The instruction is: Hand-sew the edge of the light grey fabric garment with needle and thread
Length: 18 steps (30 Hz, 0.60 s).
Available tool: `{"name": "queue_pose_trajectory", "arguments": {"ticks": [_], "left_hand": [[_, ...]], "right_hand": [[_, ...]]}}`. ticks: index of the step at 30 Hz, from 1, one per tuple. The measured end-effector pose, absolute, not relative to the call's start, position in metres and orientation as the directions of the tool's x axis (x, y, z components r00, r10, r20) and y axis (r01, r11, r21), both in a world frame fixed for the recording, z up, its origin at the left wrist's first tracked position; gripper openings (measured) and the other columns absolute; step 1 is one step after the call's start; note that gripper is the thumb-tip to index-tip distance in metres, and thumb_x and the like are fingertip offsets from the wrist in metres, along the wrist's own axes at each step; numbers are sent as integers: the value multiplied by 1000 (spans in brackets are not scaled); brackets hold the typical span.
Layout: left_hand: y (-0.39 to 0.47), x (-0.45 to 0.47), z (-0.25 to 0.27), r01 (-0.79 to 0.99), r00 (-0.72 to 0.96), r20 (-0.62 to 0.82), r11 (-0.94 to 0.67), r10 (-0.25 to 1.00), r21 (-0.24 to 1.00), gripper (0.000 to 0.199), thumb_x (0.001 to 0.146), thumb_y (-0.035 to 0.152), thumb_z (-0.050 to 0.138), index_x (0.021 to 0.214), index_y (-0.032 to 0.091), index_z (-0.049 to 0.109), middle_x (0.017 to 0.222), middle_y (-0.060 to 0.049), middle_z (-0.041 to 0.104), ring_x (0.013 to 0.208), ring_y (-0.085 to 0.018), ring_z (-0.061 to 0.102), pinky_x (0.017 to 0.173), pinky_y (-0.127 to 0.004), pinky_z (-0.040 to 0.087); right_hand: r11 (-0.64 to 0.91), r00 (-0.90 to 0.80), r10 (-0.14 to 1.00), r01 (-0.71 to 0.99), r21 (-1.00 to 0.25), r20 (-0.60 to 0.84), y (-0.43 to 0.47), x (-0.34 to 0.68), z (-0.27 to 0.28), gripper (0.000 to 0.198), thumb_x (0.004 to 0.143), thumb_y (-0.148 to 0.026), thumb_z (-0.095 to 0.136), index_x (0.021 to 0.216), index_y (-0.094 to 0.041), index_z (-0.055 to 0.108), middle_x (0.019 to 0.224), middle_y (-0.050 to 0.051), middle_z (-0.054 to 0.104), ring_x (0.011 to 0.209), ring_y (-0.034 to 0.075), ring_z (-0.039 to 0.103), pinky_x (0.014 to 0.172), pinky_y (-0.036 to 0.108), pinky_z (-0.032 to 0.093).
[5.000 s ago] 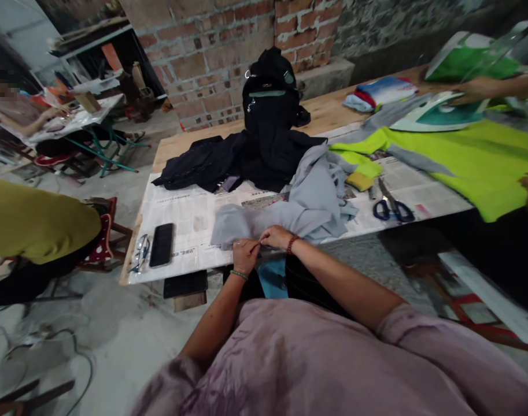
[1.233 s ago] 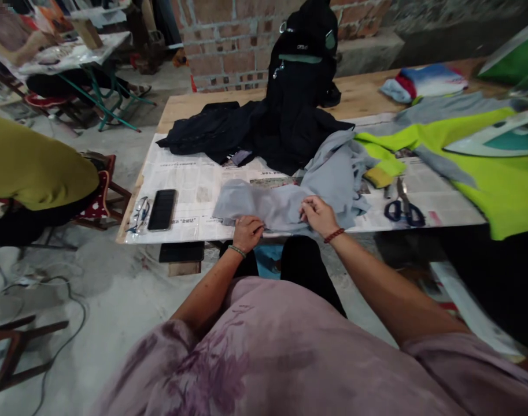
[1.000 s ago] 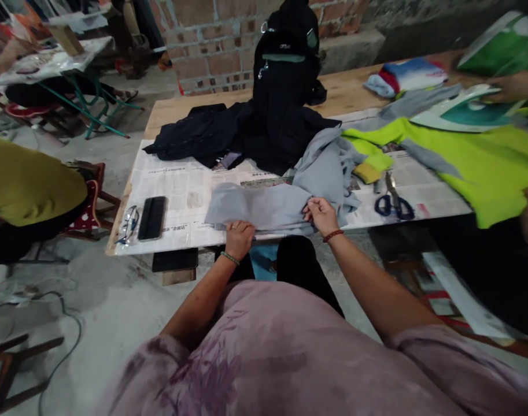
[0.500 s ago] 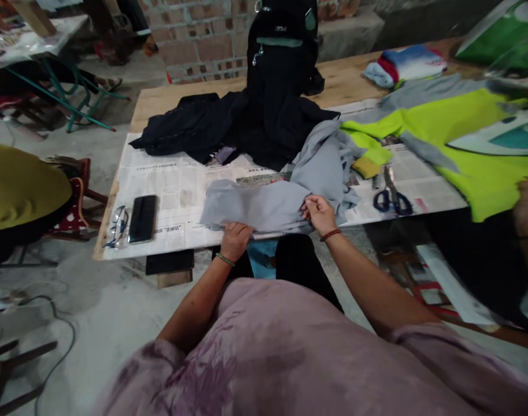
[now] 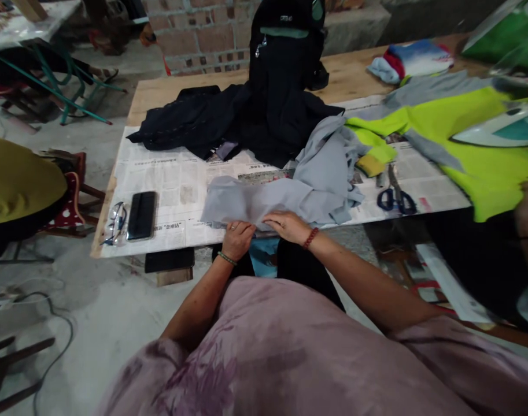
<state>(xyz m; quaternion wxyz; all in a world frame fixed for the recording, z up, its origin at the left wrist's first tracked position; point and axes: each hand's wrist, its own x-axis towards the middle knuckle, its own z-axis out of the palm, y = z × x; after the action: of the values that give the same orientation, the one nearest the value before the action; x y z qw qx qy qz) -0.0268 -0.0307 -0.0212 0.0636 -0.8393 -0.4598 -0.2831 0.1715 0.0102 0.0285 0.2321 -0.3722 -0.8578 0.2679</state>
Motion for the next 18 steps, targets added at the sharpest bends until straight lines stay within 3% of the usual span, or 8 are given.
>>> {"name": "queue_pose_trajectory", "arguments": {"ticks": [18], "left_hand": [[-30, -23, -19, 834, 364, 539, -524, 759, 174, 14, 85, 26, 53, 85, 25, 66, 83, -2, 66, 79, -17, 52, 74, -35, 32]], "right_hand": [[576, -572, 793, 597, -558, 207, 9, 178, 8, 18, 84, -17, 49, 88, -17, 66, 80, 5, 55, 76, 14, 52, 74, 26, 42]]}}
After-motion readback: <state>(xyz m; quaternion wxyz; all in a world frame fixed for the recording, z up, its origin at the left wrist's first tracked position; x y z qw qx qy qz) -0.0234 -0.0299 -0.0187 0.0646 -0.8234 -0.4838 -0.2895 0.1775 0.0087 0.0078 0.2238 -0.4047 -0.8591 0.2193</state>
